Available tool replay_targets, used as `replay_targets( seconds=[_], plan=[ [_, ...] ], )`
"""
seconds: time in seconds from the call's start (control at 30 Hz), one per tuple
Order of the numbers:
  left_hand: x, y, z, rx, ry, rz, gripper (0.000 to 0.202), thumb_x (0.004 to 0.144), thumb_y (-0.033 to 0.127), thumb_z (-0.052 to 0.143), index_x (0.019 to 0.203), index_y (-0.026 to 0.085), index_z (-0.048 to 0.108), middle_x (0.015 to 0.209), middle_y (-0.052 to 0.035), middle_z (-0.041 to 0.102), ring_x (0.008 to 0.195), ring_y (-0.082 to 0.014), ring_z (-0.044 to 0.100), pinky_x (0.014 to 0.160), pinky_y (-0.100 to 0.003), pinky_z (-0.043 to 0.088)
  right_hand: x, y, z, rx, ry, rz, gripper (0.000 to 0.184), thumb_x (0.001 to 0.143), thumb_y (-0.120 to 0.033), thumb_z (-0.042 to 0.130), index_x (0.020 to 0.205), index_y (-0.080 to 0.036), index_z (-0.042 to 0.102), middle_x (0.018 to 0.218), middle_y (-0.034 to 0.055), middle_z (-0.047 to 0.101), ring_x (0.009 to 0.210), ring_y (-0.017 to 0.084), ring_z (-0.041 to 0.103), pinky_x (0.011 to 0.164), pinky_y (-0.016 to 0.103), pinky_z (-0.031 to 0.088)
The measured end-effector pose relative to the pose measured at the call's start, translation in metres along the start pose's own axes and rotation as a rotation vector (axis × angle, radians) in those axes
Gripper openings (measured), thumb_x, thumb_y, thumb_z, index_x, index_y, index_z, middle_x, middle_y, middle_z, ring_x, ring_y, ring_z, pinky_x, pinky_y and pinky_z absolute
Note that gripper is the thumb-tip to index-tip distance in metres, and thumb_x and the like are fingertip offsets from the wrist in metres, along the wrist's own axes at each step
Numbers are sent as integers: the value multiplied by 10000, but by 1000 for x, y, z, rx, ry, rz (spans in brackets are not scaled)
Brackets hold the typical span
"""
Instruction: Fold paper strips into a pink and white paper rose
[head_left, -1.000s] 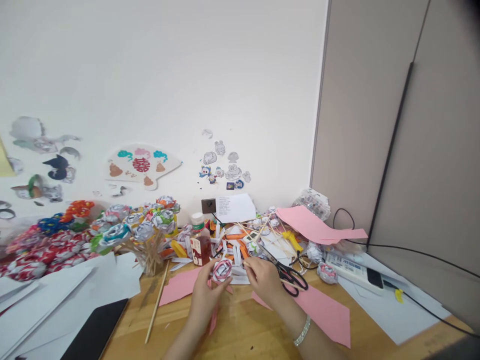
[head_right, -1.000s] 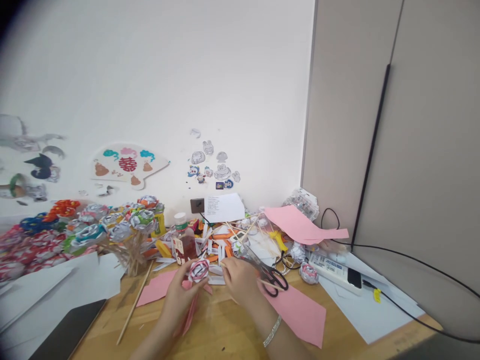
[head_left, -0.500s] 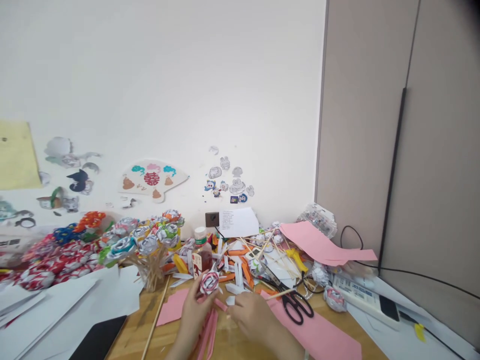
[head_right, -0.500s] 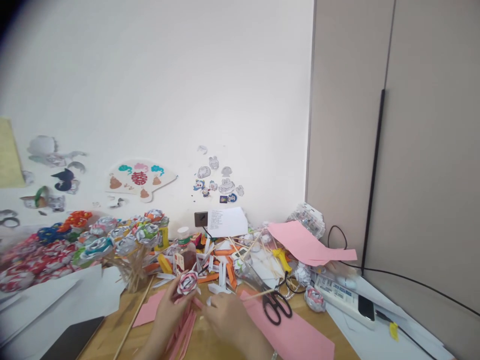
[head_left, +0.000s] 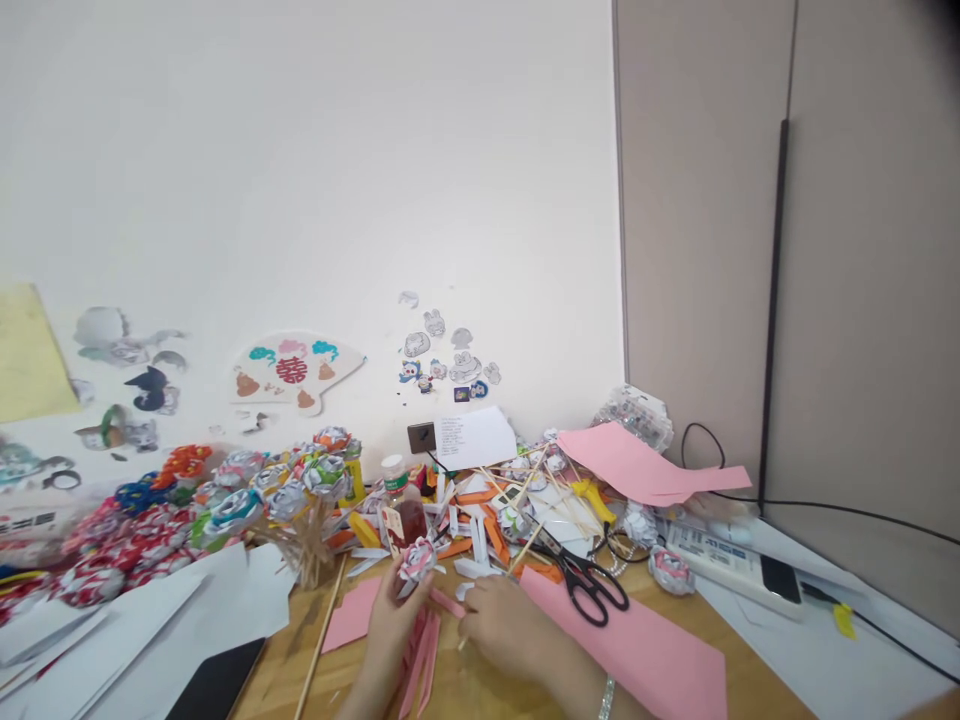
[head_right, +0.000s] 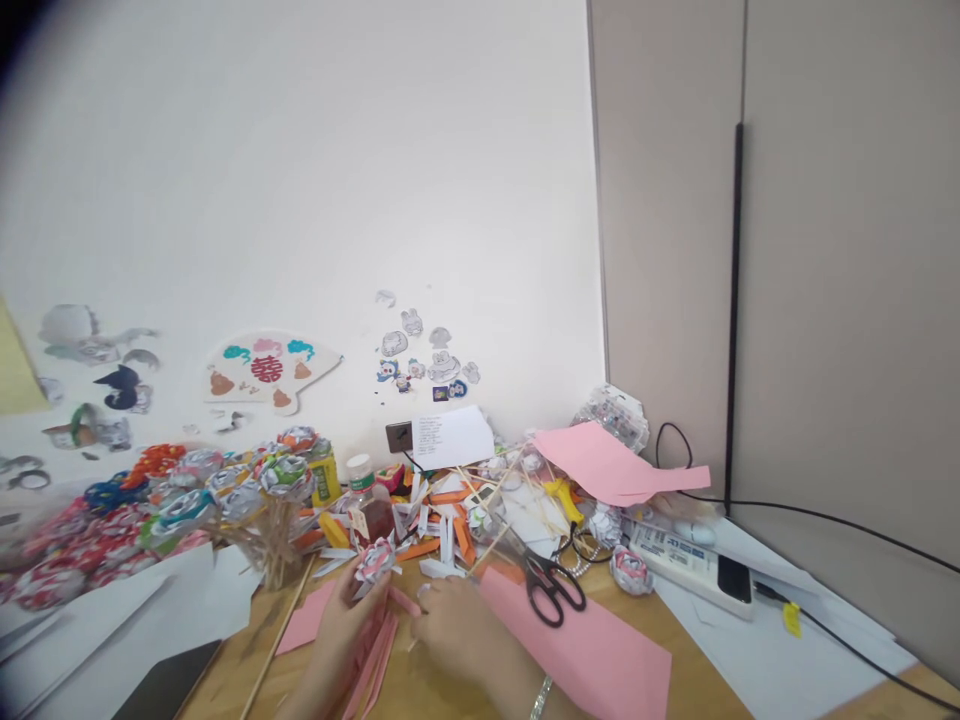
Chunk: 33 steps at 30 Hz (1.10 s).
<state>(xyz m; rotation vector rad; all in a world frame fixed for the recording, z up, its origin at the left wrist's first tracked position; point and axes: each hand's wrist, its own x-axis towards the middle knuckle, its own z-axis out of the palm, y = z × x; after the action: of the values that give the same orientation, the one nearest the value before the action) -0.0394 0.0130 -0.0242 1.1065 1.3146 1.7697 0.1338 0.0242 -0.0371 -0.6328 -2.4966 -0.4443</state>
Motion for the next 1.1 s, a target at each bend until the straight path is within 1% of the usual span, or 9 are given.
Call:
replay_targets(
  seconds=[0.17, 0.33, 0.43, 0.6, 0.7, 0.83, 0.93, 1.0, 1.1],
  plan=[
    [1, -3, -3, -35, -35, -29, 637, 545, 417, 776, 1105, 198, 564, 1117, -94, 655, 1084, -282, 590, 822, -337, 513, 2, 0, -7, -36, -5, 35, 161, 862, -216, 550, 741, -191, 652, 670, 14, 607, 661, 161, 531, 579, 264, 398],
    [-5, 7, -1, -33, -37, -50, 667, 513, 370, 800, 1098, 192, 533, 965, -88, 701, 938, -271, 657, 766, -349, 525, 2, 1, -4, -23, -40, 15, 123, 857, -235, 556, 805, -200, 663, 690, 19, 620, 678, 169, 543, 587, 270, 404],
    [-9, 13, 2, -58, -76, -41, 654, 507, 355, 806, 1070, 197, 514, 902, -70, 712, 839, -250, 679, 704, -326, 530, 3, 4, -2, 47, -56, 32, 139, 791, -338, 651, 822, -204, 667, 746, 22, 637, 748, 185, 562, 635, 275, 416],
    [-12, 12, 8, -74, -174, 34, 592, 480, 306, 815, 977, 209, 509, 832, -35, 714, 762, -221, 671, 677, -303, 526, 4, 10, -7, 242, -73, 269, 328, 721, -489, 697, 909, -221, 671, 865, 24, 642, 824, 192, 569, 717, 281, 419],
    [-12, 10, 9, -74, -210, 65, 564, 500, 263, 798, 983, 209, 511, 884, -45, 713, 804, -226, 664, 691, -301, 523, 4, 11, -11, 299, -101, 369, 284, 777, -438, 659, 951, -214, 678, 902, 43, 642, 867, 201, 566, 751, 287, 414],
    [-13, 8, 7, -10, -236, 95, 532, 544, 201, 750, 1023, 203, 517, 952, -60, 698, 871, -238, 656, 719, -305, 518, 3, 12, -12, 379, -117, 426, 187, 777, -269, 655, 951, -209, 689, 925, 57, 651, 910, 213, 569, 778, 287, 413],
    [-15, 6, 6, 76, -267, 142, 476, 597, 186, 686, 1051, 196, 545, 1023, -71, 683, 967, -253, 633, 812, -340, 505, 3, 17, -13, 461, -57, 585, 161, 766, -154, 621, 905, -183, 696, 937, 72, 654, 916, 218, 577, 781, 287, 419],
    [-17, 4, 6, 160, -286, 181, 443, 620, 174, 645, 1056, 192, 571, 1074, -72, 669, 1022, -254, 610, 883, -362, 479, 3, 21, -16, 558, 55, 718, 192, 783, -87, 543, 882, -160, 691, 925, 79, 660, 916, 210, 583, 804, 290, 418],
    [-21, 4, 6, 264, -360, 223, 414, 632, 159, 617, 1044, 186, 605, 1124, -76, 649, 1073, -253, 582, 941, -376, 446, 5, 26, -18, 881, 220, 816, 197, 839, -182, 486, 903, -149, 669, 919, 76, 673, 877, 200, 607, 785, 296, 444]
  ],
)
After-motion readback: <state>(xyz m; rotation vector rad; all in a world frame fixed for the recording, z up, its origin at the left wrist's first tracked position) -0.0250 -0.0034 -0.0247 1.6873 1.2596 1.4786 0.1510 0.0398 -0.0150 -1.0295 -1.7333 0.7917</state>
